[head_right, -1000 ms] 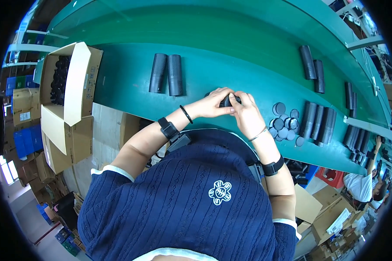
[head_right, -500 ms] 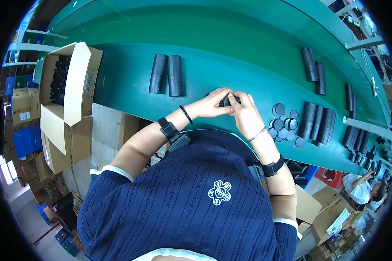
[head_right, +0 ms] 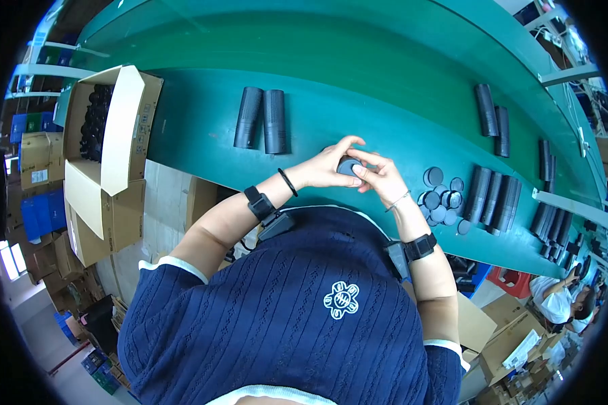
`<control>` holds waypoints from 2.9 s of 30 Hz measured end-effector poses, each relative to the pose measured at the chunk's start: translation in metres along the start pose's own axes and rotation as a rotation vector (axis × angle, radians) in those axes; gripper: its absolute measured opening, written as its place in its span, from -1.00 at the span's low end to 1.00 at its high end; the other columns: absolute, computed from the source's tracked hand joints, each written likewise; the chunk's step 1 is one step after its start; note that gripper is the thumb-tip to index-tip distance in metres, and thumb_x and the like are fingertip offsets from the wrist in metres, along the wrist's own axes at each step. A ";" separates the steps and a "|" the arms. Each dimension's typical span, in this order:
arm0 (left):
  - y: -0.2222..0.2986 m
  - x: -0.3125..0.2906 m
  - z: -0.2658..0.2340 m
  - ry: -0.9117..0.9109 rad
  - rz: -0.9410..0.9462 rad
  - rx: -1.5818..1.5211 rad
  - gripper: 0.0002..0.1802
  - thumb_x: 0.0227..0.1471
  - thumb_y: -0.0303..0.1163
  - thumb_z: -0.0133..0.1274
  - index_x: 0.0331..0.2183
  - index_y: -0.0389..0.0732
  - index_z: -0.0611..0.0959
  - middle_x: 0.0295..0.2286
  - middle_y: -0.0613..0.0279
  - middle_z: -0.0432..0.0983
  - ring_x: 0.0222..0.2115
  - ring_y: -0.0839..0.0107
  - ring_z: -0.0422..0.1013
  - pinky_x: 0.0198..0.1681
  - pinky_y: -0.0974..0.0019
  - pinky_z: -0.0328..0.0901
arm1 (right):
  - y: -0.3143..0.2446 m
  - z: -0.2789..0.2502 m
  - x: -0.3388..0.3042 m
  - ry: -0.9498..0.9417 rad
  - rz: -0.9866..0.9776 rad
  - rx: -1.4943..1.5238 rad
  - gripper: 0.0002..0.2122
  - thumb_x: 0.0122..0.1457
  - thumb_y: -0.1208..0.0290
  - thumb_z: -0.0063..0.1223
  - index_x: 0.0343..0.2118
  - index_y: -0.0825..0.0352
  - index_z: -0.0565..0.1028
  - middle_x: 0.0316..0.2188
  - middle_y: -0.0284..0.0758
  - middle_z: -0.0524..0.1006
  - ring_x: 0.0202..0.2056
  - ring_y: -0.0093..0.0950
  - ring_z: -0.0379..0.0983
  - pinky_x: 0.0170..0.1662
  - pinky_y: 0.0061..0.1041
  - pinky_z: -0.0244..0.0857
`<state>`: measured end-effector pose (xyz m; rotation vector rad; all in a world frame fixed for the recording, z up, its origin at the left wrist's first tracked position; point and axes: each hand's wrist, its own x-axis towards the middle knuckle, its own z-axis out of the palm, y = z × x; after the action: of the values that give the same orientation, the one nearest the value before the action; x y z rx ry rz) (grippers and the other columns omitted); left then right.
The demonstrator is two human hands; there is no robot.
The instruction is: The person removes newspaper from a box, carries black cylinders to a green workbench, and fits caps onto the cylinders. They then fit a different black component onto the cylinders before placing the assembled units into a box.
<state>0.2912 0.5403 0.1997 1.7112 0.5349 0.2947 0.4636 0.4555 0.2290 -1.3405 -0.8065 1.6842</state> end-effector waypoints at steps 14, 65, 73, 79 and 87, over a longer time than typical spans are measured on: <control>0.017 0.019 -0.018 0.154 -0.164 -0.994 -0.47 0.08 -0.24 0.07 0.06 -0.10 0.31 -0.19 0.20 0.42 -0.15 0.39 0.37 -0.01 0.29 0.24 | 0.059 -0.031 0.020 -0.059 -0.224 -0.480 -0.07 -0.15 0.31 0.35 0.28 0.34 0.00 0.16 -0.18 0.21 0.21 -0.30 0.10 0.22 -0.32 0.02; 0.021 -0.009 -0.053 0.164 0.223 0.357 -0.75 -0.16 -0.46 0.27 -0.48 -0.25 0.48 -0.06 0.04 0.28 -0.04 0.12 0.32 -0.07 0.19 0.34 | -0.027 0.012 0.031 0.044 -0.547 -1.048 -0.80 0.00 0.54 0.12 -0.26 0.23 0.48 -0.42 -0.26 0.39 -0.32 -0.23 0.42 -0.30 -0.30 0.31; 0.016 -0.007 -0.055 0.179 0.320 0.420 -0.78 -0.14 -0.42 0.27 -0.43 -0.26 0.56 -0.04 0.01 0.27 -0.03 0.06 0.31 -0.06 0.17 0.33 | -0.025 0.016 0.031 0.164 -0.561 -1.007 -0.88 0.00 0.52 0.12 -0.37 0.20 0.52 -0.40 -0.28 0.34 -0.33 -0.24 0.40 -0.32 -0.28 0.31; 0.013 -0.006 -0.057 0.116 0.272 0.501 -0.74 -0.10 -0.31 0.25 -0.36 -0.26 0.62 -0.01 -0.01 0.25 0.00 0.05 0.29 -0.04 0.16 0.32 | -0.025 0.015 0.031 0.117 -0.551 -1.022 -0.88 0.00 0.54 0.12 -0.37 0.24 0.51 -0.41 -0.29 0.30 -0.34 -0.27 0.38 -0.31 -0.32 0.30; 0.015 -0.004 -0.057 0.127 0.265 0.473 -0.75 -0.11 -0.30 0.25 -0.40 -0.25 0.62 -0.03 0.00 0.27 0.00 0.05 0.29 -0.03 0.16 0.31 | -0.020 0.015 0.033 0.134 -0.641 -0.901 -0.84 -0.04 0.62 0.13 -0.35 0.29 0.52 -0.40 -0.26 0.31 -0.36 -0.28 0.34 -0.31 -0.38 0.27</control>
<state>0.2639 0.5850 0.2265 2.2406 0.4948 0.4978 0.4502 0.4936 0.2349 -1.4856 -1.8018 0.7082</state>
